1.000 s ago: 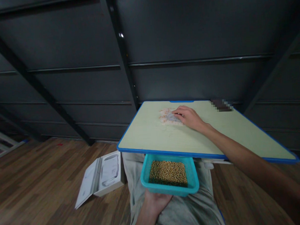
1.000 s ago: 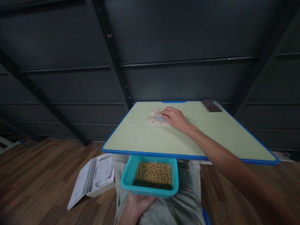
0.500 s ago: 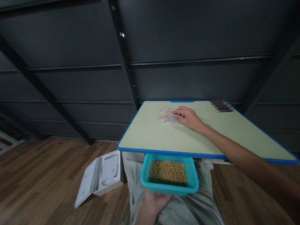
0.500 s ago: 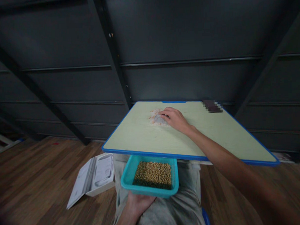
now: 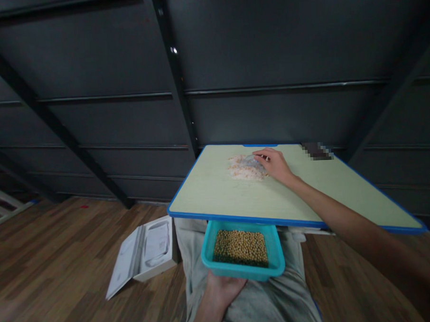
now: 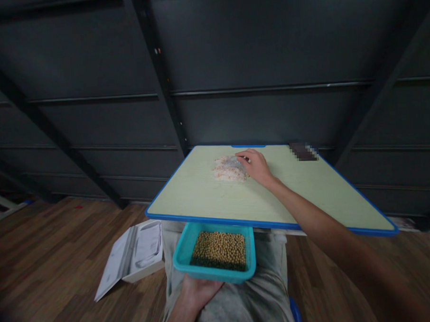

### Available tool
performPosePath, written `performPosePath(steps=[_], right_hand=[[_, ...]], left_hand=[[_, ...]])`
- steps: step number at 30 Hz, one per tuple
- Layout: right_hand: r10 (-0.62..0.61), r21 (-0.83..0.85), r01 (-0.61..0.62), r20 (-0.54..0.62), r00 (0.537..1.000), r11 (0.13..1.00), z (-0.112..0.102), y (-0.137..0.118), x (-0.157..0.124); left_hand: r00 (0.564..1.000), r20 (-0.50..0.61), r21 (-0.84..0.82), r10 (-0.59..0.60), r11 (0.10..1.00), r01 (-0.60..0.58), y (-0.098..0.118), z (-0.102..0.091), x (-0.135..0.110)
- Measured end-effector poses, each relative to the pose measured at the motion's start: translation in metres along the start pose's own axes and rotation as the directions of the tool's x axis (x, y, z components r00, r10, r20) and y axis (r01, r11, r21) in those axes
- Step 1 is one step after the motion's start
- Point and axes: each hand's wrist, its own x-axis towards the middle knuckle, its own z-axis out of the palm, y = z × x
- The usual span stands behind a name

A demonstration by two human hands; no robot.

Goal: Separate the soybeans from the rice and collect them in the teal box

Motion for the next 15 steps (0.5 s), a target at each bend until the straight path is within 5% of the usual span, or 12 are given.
performPosePath(steps=[15], right_hand=[[0.090,0.158,-0.104,0.092,0.992,0.982,0.010,-0.007,-0.004]], left_hand=[[0.999,0.034,-0.027,-0.016,1.000,0.017,0.001,-0.010,0.006]])
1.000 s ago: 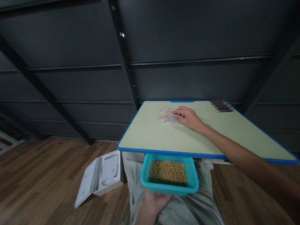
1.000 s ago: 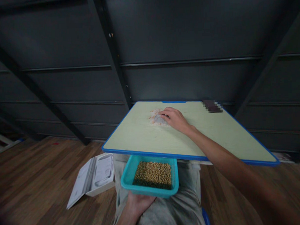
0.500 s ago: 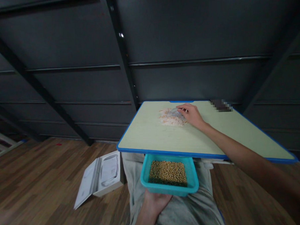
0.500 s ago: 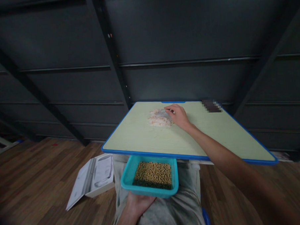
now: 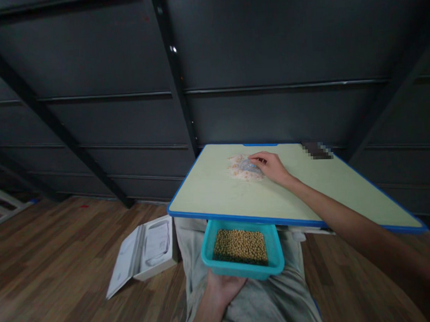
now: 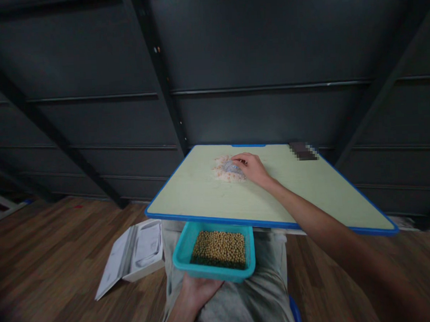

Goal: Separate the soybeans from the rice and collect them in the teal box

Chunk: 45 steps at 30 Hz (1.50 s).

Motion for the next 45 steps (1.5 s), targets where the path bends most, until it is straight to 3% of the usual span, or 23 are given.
performPosePath(steps=[8,13,24,30,45], right_hand=[[-0.036,0.003,0.036,0.013,0.999,0.999,-0.001,-0.007,-0.001],[-0.077,-0.056,0.078,0.009,0.997,0.995,-0.003,-0.013,-0.002],[-0.164,-0.044,0.167,0.056,0.985,0.985,-0.004,-0.030,-0.006],[-0.152,-0.068,0.162,0.137,0.979,0.984,-0.003,-0.033,-0.008],[-0.183,-0.036,0.193,0.193,0.964,0.981,0.000,-0.034,-0.010]], left_hand=[[0.999,0.033,0.131,0.042,0.990,-0.046,-0.002,0.011,-0.005],[0.996,0.085,0.121,0.029,0.992,-0.040,-0.001,0.012,-0.006],[0.998,0.055,0.122,0.036,0.992,-0.043,-0.001,0.017,-0.007],[0.998,0.048,0.177,0.040,0.983,-0.048,-0.001,0.015,-0.007],[0.999,0.025,0.074,0.036,0.997,-0.038,-0.002,0.011,-0.005]])
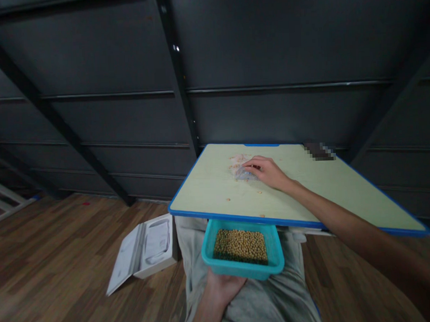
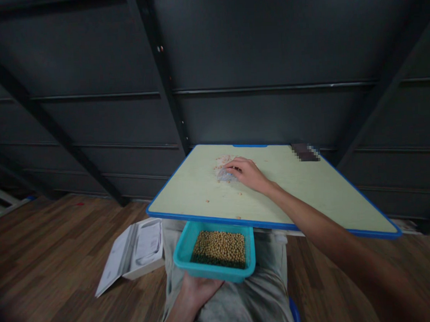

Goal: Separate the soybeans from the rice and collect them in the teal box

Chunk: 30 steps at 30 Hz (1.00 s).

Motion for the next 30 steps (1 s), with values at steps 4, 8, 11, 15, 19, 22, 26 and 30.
performPosePath(steps=[4,8,11,15,19,22,26,30], right_hand=[[-0.008,0.023,0.008,0.004,1.000,1.000,0.002,-0.001,0.000],[0.003,0.042,-0.003,0.017,1.000,0.999,0.003,-0.005,0.000],[0.001,0.059,-0.002,0.021,1.000,0.998,0.002,-0.009,0.001],[-0.011,0.078,0.010,0.012,1.000,0.997,0.003,-0.010,0.000],[0.007,0.102,-0.012,0.044,0.999,0.995,0.004,-0.011,-0.001],[0.006,0.113,-0.012,0.058,0.998,0.994,0.005,-0.015,-0.002],[-0.039,0.101,0.032,0.059,0.998,0.994,0.007,-0.025,-0.003],[-0.028,0.136,0.015,0.097,0.995,0.991,0.009,-0.034,-0.005]], left_hand=[[1.000,-0.008,0.052,0.024,0.998,-0.024,0.000,0.003,-0.002],[1.000,0.018,0.040,0.008,0.999,-0.009,0.001,0.005,-0.003],[1.000,0.009,0.063,0.008,0.998,-0.009,0.001,0.002,-0.001],[0.999,-0.022,0.128,0.031,0.991,-0.028,0.000,0.001,-0.001],[0.999,-0.023,0.115,0.033,0.993,-0.030,0.001,0.005,-0.002],[1.000,-0.009,0.085,0.019,0.996,-0.018,0.001,0.005,-0.002],[0.999,0.031,0.058,0.021,0.998,-0.023,0.000,0.001,0.000],[0.998,0.053,0.047,0.018,0.999,-0.021,0.000,-0.004,0.002]])
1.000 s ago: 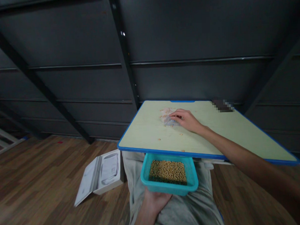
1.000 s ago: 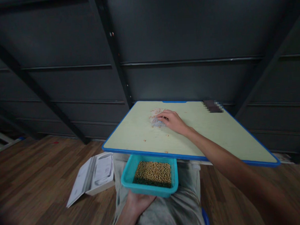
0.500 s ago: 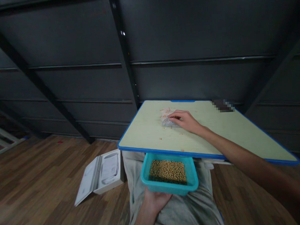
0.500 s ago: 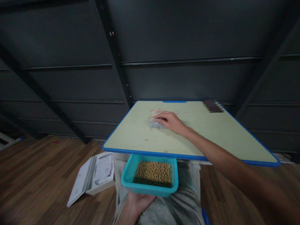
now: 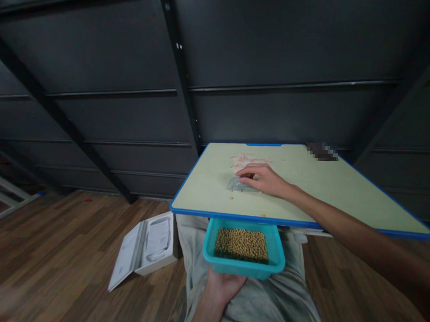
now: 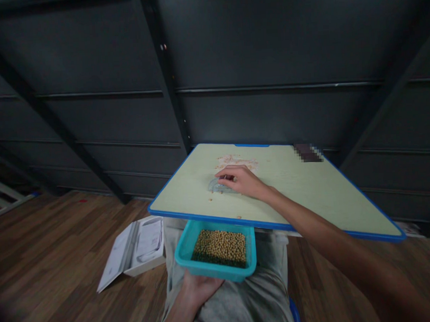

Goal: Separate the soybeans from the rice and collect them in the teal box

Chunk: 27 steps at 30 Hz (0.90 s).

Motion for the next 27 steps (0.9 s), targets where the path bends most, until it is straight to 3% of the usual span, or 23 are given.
performPosePath(steps=[8,14,22,27], right_hand=[[-0.010,0.097,0.005,0.048,0.999,0.995,0.004,-0.009,-0.004],[-0.035,0.148,0.020,0.097,0.995,0.989,0.007,-0.017,-0.005],[0.037,0.241,-0.106,0.276,0.961,0.965,0.010,-0.027,-0.008],[0.102,0.244,-0.152,0.208,0.973,0.958,0.010,-0.022,-0.007]], left_hand=[[0.999,0.051,-0.035,-0.017,0.999,0.019,-0.001,0.000,0.000],[0.995,0.063,-0.094,0.078,0.993,-0.072,0.003,0.003,0.001],[0.988,0.121,-0.163,0.099,0.984,-0.078,0.007,-0.003,0.003],[0.987,0.135,-0.166,0.088,0.984,-0.065,0.004,-0.011,0.005]])
